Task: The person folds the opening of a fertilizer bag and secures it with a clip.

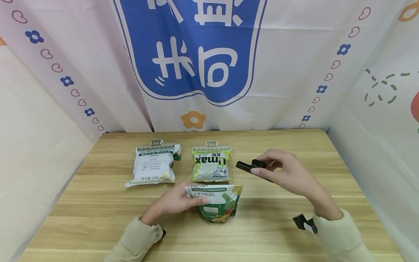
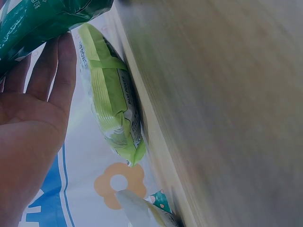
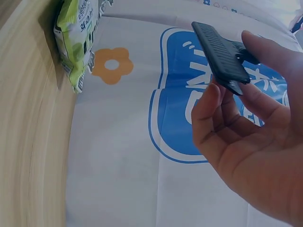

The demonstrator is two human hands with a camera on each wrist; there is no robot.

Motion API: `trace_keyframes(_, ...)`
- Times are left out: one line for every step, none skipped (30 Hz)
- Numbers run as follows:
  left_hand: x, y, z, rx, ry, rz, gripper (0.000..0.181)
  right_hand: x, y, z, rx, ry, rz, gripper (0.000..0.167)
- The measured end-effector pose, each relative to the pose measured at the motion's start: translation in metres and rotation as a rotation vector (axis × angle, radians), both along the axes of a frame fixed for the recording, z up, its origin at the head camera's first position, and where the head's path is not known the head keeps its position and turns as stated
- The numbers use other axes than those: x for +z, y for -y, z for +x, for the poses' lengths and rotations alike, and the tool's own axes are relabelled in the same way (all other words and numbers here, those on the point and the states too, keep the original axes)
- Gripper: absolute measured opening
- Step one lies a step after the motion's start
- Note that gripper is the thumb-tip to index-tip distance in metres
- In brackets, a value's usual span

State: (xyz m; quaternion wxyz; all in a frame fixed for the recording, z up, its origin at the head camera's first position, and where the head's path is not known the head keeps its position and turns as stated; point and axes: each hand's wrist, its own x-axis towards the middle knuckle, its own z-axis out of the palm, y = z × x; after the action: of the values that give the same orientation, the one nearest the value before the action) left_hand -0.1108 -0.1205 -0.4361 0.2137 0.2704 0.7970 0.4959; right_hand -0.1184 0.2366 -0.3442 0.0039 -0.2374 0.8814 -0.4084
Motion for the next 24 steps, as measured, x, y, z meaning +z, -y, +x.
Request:
trace_keyframes(0.0, 0.0, 0.0, -0.002, -0.002, -0.002, 0.032, -0.001, 0.001, 0.0, 0.003, -0.007, -0.009, 0.013)
trace_keyframes(0.0, 0.0, 0.0, -0.003, -0.002, -0.001, 0.032, -0.001, 0.002, 0.0, 0.007, -0.013, -0.019, 0.014)
trace_keyframes(0.0, 0.0, 0.0, -0.005, -0.005, -0.003, 0.032, -0.002, 0.004, 0.0, 0.012, -0.023, -0.026, 0.015)
trace_keyframes(0.0, 0.0, 0.0, -0.006, -0.008, -0.004, 0.032, -0.003, 0.005, 0.0, 0.019, -0.032, -0.033, 0.015)
trace_keyframes(0.0, 0.0, 0.0, -0.006, -0.006, -0.004, 0.032, -0.004, 0.006, 0.0, 0.028, -0.042, -0.043, 0.016)
trace_keyframes(0.0, 0.0, 0.0, -0.006, -0.004, -0.002, 0.032, -0.005, 0.007, 0.0, 0.041, -0.053, -0.051, 0.017)
trace_keyframes(0.0, 0.0, 0.0, -0.007, -0.003, -0.001, 0.032, -0.006, 0.009, 0.0, 0.056, -0.063, -0.06, 0.018)
trace_keyframes(0.0, 0.0, 0.0, -0.007, 0.001, -0.002, 0.033, -0.007, 0.01, 0.0, 0.069, -0.073, -0.069, 0.019)
trace_keyframes(0.0, 0.0, 0.0, -0.008, 0.005, -0.001, 0.033, -0.008, 0.011, -0.001, 0.082, -0.082, -0.078, 0.02)
trace_keyframes(0.0, 0.0, 0.0, -0.007, 0.009, 0.0, 0.033, -0.009, 0.012, -0.001, 0.095, -0.089, -0.086, 0.02)
trace_keyframes(-0.001, 0.0, 0.0, -0.008, 0.014, 0.0, 0.034, -0.009, 0.013, -0.001, 0.107, -0.094, -0.094, 0.021)
trace_keyframes(-0.001, 0.0, 0.0, -0.008, 0.018, 0.001, 0.034, -0.01, 0.014, -0.001, 0.115, -0.095, -0.098, 0.022)
trace_keyframes(-0.001, 0.0, 0.0, -0.008, 0.022, 0.002, 0.034, -0.01, 0.015, -0.001, 0.121, -0.093, -0.102, 0.022)
trace_keyframes(-0.001, 0.0, 0.0, -0.007, 0.025, 0.002, 0.034, -0.01, 0.016, -0.001, 0.126, -0.091, -0.104, 0.022)
trace_keyframes(-0.001, 0.0, 0.0, -0.007, 0.027, 0.004, 0.034, -0.01, 0.017, -0.001, 0.127, -0.085, -0.103, 0.022)
trace_keyframes(-0.001, 0.0, -0.001, -0.006, 0.027, 0.004, 0.034, -0.01, 0.018, -0.001, 0.126, -0.078, -0.1, 0.021)
trace_keyframes(-0.001, 0.0, -0.001, -0.005, 0.026, 0.004, 0.034, -0.01, 0.018, 0.0, 0.125, -0.068, -0.098, 0.02)
trace_keyframes(-0.001, 0.0, -0.001, -0.004, 0.025, 0.004, 0.034, -0.01, 0.019, 0.0, 0.118, -0.053, -0.094, 0.019)
trace_keyframes(-0.001, 0.0, -0.001, -0.004, 0.023, 0.004, 0.034, -0.009, 0.02, 0.001, 0.11, -0.033, -0.091, 0.017)
trace_keyframes(-0.001, 0.0, -0.001, -0.004, 0.022, 0.004, 0.034, -0.009, 0.021, 0.001, 0.103, -0.012, -0.088, 0.015)
trace_keyframes(-0.001, 0.0, -0.001, -0.005, 0.02, 0.004, 0.034, -0.008, 0.022, 0.002, 0.095, 0.008, -0.084, 0.014)
trace_keyframes(-0.001, 0.0, -0.001, -0.005, 0.019, 0.003, 0.034, -0.008, 0.023, 0.002, 0.087, 0.026, -0.08, 0.013)
trace_keyframes(0.0, 0.0, -0.001, -0.006, 0.018, 0.003, 0.034, -0.008, 0.024, 0.003, 0.078, 0.042, -0.074, 0.012)
trace_keyframes(0.0, 0.0, -0.001, -0.007, 0.018, 0.004, 0.034, -0.007, 0.025, 0.003, 0.07, 0.057, -0.069, 0.012)
